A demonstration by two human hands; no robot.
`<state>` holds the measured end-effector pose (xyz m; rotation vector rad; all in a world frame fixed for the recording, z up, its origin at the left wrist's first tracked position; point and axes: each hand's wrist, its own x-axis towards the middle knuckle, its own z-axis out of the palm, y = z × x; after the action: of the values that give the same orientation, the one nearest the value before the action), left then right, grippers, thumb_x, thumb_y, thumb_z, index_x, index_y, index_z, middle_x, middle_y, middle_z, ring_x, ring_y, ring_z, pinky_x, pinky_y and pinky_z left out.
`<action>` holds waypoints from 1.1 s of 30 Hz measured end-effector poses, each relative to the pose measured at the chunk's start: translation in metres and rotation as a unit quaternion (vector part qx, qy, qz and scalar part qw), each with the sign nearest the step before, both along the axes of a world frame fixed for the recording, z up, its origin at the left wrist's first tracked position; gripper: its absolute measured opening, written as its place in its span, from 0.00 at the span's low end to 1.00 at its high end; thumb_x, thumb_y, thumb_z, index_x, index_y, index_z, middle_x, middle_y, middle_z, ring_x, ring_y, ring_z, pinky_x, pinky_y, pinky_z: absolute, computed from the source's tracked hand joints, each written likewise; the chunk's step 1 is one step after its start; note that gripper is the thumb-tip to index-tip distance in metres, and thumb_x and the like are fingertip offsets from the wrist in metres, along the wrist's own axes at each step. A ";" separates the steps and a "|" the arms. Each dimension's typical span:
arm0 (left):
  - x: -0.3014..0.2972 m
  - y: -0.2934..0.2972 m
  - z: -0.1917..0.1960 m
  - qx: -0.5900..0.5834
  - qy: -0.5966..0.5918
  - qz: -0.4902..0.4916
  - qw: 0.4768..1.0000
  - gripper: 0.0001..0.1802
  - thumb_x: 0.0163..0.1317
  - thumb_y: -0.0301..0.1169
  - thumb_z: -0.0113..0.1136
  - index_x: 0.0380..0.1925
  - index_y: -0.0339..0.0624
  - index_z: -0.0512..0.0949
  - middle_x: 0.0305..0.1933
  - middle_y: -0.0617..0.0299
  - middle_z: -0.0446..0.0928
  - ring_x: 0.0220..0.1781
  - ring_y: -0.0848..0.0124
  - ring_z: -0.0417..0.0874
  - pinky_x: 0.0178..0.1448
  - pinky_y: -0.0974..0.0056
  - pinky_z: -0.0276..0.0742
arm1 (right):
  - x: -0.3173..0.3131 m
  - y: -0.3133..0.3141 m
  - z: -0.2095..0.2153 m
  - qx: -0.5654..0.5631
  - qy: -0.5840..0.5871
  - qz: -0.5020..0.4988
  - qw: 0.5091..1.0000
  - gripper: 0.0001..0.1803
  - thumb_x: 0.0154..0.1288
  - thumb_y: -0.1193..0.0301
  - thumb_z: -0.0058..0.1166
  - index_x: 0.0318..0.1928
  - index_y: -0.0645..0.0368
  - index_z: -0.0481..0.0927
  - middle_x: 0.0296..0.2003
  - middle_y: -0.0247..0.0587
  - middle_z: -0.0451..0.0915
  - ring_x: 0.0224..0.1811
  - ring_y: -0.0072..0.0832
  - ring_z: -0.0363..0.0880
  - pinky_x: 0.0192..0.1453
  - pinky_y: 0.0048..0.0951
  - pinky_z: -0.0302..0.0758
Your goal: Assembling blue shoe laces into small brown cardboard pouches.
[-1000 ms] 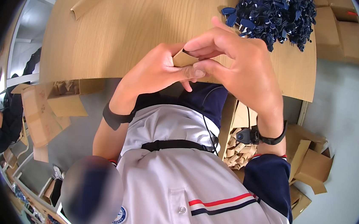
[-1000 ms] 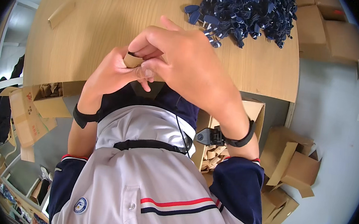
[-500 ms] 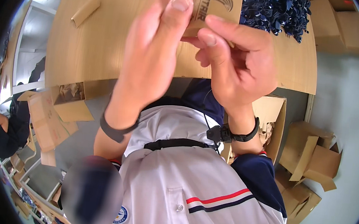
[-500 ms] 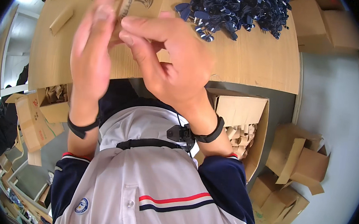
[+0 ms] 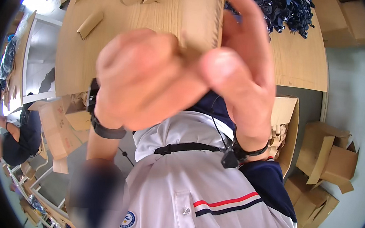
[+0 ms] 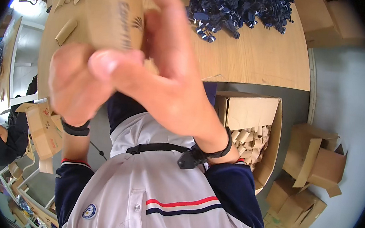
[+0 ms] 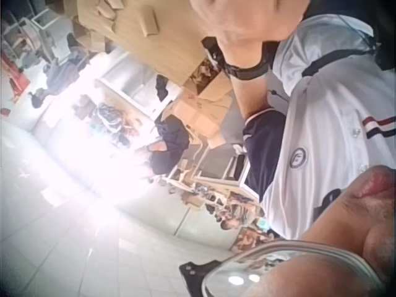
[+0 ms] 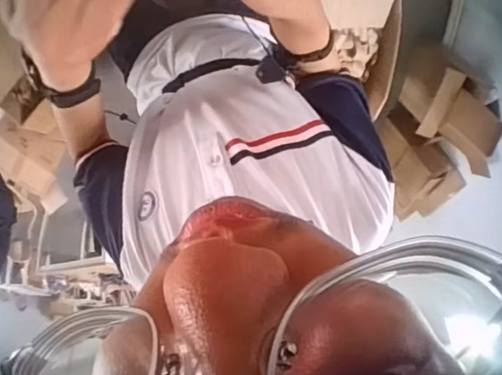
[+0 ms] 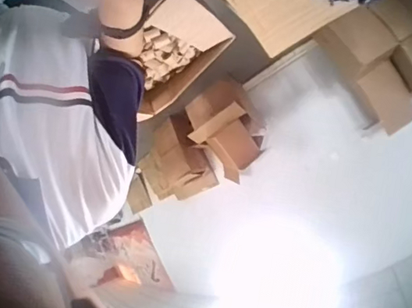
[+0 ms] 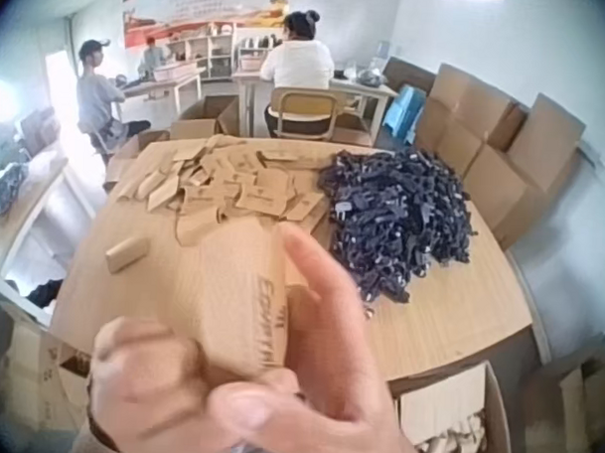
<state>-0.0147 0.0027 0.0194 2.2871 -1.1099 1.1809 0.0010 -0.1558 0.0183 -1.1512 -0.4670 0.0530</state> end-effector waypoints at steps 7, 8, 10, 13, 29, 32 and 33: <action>0.019 0.024 0.021 -0.061 0.134 -0.094 0.985 0.16 0.56 0.41 0.67 0.37 0.42 0.82 0.53 0.45 0.76 0.57 0.58 0.74 0.56 0.54 0.68 | 0.003 -0.008 -0.004 0.050 0.149 0.260 0.953 0.30 0.58 0.63 0.50 0.59 0.69 0.70 0.47 0.45 0.77 0.41 0.25 0.75 0.36 0.27 0.70; 0.020 0.026 0.025 -0.104 0.167 -0.047 0.979 0.17 0.58 0.44 0.66 0.37 0.42 0.83 0.60 0.40 0.73 0.63 0.58 0.71 0.58 0.54 0.66 | -0.002 -0.012 0.004 0.031 0.206 0.264 0.942 0.23 0.63 0.68 0.53 0.56 0.66 0.72 0.42 0.40 0.77 0.36 0.22 0.74 0.35 0.24 0.70; 0.018 0.032 0.028 -0.079 0.199 -0.056 0.975 0.18 0.59 0.46 0.64 0.34 0.41 0.83 0.61 0.39 0.72 0.63 0.56 0.70 0.62 0.51 0.63 | -0.005 -0.019 0.019 0.012 0.263 0.271 0.926 0.16 0.67 0.72 0.56 0.53 0.63 0.74 0.36 0.34 0.77 0.31 0.19 0.72 0.35 0.21 0.69; 0.017 0.034 0.036 -0.028 0.249 -0.089 0.964 0.21 0.61 0.49 0.60 0.28 0.39 0.83 0.62 0.35 0.71 0.65 0.52 0.68 0.67 0.45 0.57 | -0.005 -0.021 0.024 -0.087 0.154 0.275 0.945 0.12 0.67 0.70 0.60 0.47 0.63 0.77 0.32 0.31 0.78 0.30 0.16 0.74 0.31 0.18 0.68; 0.015 0.013 -0.002 -0.378 0.445 -0.096 0.806 0.12 0.66 0.33 0.57 0.40 0.34 0.76 0.62 0.51 0.65 0.60 0.68 0.67 0.63 0.63 0.62 | 0.009 0.000 -0.007 -0.288 -0.151 -0.065 0.943 0.17 0.60 0.73 0.67 0.47 0.65 0.78 0.32 0.32 0.80 0.31 0.18 0.77 0.34 0.20 0.73; 0.006 -0.011 0.012 -0.489 0.553 -0.093 0.668 0.20 0.60 0.33 0.61 0.50 0.35 0.71 0.63 0.52 0.64 0.63 0.68 0.67 0.66 0.63 0.61 | 0.012 -0.007 -0.011 -0.326 -0.199 -0.087 0.920 0.19 0.57 0.76 0.69 0.48 0.66 0.78 0.34 0.34 0.81 0.36 0.22 0.79 0.42 0.23 0.76; 0.006 -0.010 0.012 -0.491 0.552 -0.089 0.667 0.20 0.60 0.33 0.61 0.50 0.35 0.71 0.63 0.52 0.64 0.63 0.68 0.67 0.66 0.63 0.61 | 0.013 -0.009 -0.012 -0.311 -0.216 -0.077 0.922 0.19 0.56 0.76 0.69 0.47 0.66 0.78 0.34 0.34 0.81 0.36 0.23 0.80 0.43 0.23 0.76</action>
<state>-0.0091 -0.0073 0.0317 1.4127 -0.0756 0.0212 0.0139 -0.1644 0.0064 -1.8382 -0.7804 -0.2093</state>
